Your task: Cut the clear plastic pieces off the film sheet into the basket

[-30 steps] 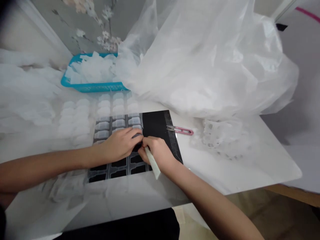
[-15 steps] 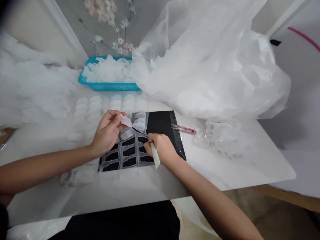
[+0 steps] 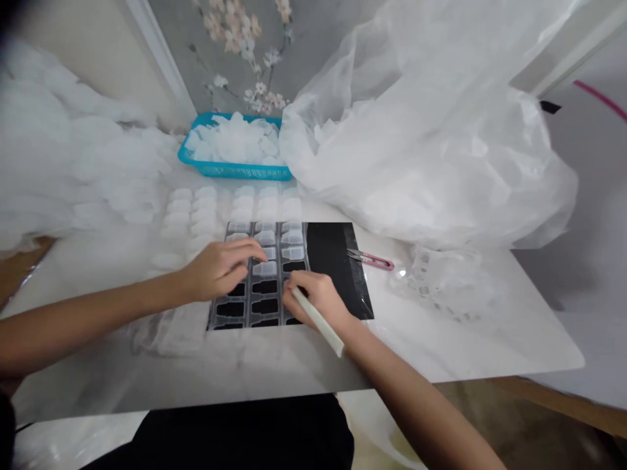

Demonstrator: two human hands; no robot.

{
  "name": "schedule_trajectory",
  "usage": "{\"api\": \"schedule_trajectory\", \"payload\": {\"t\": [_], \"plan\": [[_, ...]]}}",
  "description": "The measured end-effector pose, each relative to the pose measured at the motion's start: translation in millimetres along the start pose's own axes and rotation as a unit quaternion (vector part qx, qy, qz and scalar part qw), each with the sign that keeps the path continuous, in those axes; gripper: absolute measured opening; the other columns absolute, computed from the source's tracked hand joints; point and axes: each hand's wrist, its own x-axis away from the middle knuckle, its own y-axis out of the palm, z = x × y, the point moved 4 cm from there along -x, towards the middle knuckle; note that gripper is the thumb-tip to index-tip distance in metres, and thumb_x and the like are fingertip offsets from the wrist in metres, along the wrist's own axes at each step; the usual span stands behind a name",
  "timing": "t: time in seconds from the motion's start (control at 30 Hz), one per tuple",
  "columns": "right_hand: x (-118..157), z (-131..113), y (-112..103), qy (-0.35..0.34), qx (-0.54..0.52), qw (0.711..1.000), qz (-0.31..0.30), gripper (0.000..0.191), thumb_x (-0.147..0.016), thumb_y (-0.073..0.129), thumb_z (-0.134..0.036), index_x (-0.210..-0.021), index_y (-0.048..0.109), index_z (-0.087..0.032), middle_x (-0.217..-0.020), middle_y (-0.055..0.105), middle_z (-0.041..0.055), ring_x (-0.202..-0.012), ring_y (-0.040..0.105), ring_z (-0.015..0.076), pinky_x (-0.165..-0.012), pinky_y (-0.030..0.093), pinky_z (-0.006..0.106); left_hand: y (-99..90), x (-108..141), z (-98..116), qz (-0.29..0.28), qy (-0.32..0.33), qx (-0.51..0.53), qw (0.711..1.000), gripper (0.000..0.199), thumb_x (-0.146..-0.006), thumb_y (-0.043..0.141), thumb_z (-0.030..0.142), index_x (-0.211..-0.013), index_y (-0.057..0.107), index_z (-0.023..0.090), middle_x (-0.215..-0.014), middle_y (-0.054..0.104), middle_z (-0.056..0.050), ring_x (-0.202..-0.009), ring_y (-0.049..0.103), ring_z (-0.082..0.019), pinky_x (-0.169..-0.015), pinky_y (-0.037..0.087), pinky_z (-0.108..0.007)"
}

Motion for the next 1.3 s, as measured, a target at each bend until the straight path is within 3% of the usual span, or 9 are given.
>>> {"api": "schedule_trajectory", "payload": {"t": [0.2,0.5,0.6,0.7,0.8,0.87,1.07,1.17,1.3], "plan": [[-11.0,-2.3,25.1,-0.026,-0.032,0.995,-0.093,0.016,-0.081,0.054,-0.015,-0.066,0.052,-0.019,-0.059,0.051,-0.0039,-0.055,0.047,0.0096,-0.057,0.037,0.02,39.5,3.9,-4.4,-0.065,0.05,-0.322,0.943,0.024,-0.087,0.049,0.025,-0.105,0.064,0.02,-0.105,0.068,-0.007,-0.075,0.065,-0.02,-0.049,0.035,-0.027],[-19.2,1.5,26.9,0.034,-0.022,0.994,-0.1,0.015,-0.077,0.054,-0.015,-0.063,0.05,-0.018,-0.057,0.048,-0.0052,-0.054,0.04,0.0083,-0.054,0.033,0.019,52.0,11.5,-11.4,-0.077,0.087,-0.382,0.917,0.03,-0.088,0.046,0.012,-0.113,0.061,0.018,-0.1,0.067,-0.011,-0.062,0.062,-0.017,-0.045,0.031,-0.029],[-24.5,-3.6,29.2,0.059,0.007,0.991,-0.116,0.017,-0.072,0.055,-0.013,-0.059,0.046,-0.019,-0.052,0.04,-0.0067,-0.051,0.033,0.0085,-0.053,0.03,0.021,48.8,9.3,-14.3,-0.062,0.072,-0.308,0.946,0.025,-0.09,0.045,0.012,-0.105,0.064,0.019,-0.103,0.068,-0.009,-0.063,0.062,-0.015,-0.046,0.034,-0.027],[-28.2,-7.0,31.2,0.073,0.029,0.989,-0.125,0.022,-0.071,0.056,-0.012,-0.057,0.041,-0.02,-0.05,0.036,-0.0072,-0.05,0.031,0.0085,-0.052,0.028,0.022,22.3,4.7,-19.5,0.086,-0.01,-0.044,0.995,0.013,-0.096,0.049,0.025,-0.098,0.062,0.022,-0.095,0.068,-0.004,-0.061,0.059,-0.011,-0.049,0.039,-0.024],[-28.7,-6.5,30.3,0.075,0.037,0.989,-0.122,0.025,-0.07,0.055,-0.012,-0.055,0.037,-0.02,-0.05,0.035,-0.0069,-0.051,0.031,0.0088,-0.052,0.027,0.022,-21.8,10.0,-26.0,0.348,-0.047,0.223,0.909,0.011,-0.098,0.05,0.032,-0.097,0.057,0.024,-0.086,0.062,0.002,-0.049,0.05,-0.005,-0.041,0.033,-0.02],[-27.4,-5.3,28.7,0.076,0.019,0.99,-0.118,0.025,-0.071,0.055,-0.014,-0.055,0.038,-0.021,-0.051,0.036,-0.0065,-0.051,0.033,0.009,-0.051,0.028,0.022,-44.8,15.6,-24.5,0.413,-0.029,0.287,0.864,0.011,-0.099,0.048,0.033,-0.098,0.055,0.024,-0.08,0.059,0.003,-0.045,0.047,-0.004,-0.037,0.026,-0.019],[-22.9,-18.7,33.0,0.021,-0.05,0.998,-0.039,0.021,-0.077,0.057,-0.018,-0.06,0.046,-0.02,-0.054,0.042,-0.0062,-0.051,0.037,0.0082,-0.051,0.031,0.02,-33.9,33.0,-12.0,0.077,-0.037,-0.078,0.993,0.018,-0.091,0.052,0.025,-0.101,0.066,0.019,-0.088,0.065,-0.001,-0.065,0.059,-0.01,-0.053,0.043,-0.022],[-24.3,-31.8,53.1,-0.053,-0.07,0.992,-0.095,0.018,-0.078,0.055,-0.014,-0.063,0.047,-0.019,-0.058,0.045,-0.0057,-0.054,0.042,0.0081,-0.056,0.034,0.02,-8.8,44.5,-15.9,-0.023,0.014,-0.303,0.953,0.024,-0.087,0.051,0.025,-0.105,0.065,0.019,-0.103,0.067,-0.004,-0.074,0.064,-0.016,-0.05,0.041,-0.024],[-29.1,-29.9,72.4,-0.065,-0.054,0.987,-0.135,0.019,-0.076,0.054,-0.01,-0.062,0.045,-0.02,-0.057,0.043,-0.0065,-0.053,0.041,0.0081,-0.056,0.033,0.02,5.4,51.2,-23.5,-0.04,0.048,-0.415,0.908,0.025,-0.087,0.051,0.025,-0.107,0.063,0.019,-0.108,0.066,-0.006,-0.08,0.066,-0.018,-0.045,0.036,-0.025]]}}
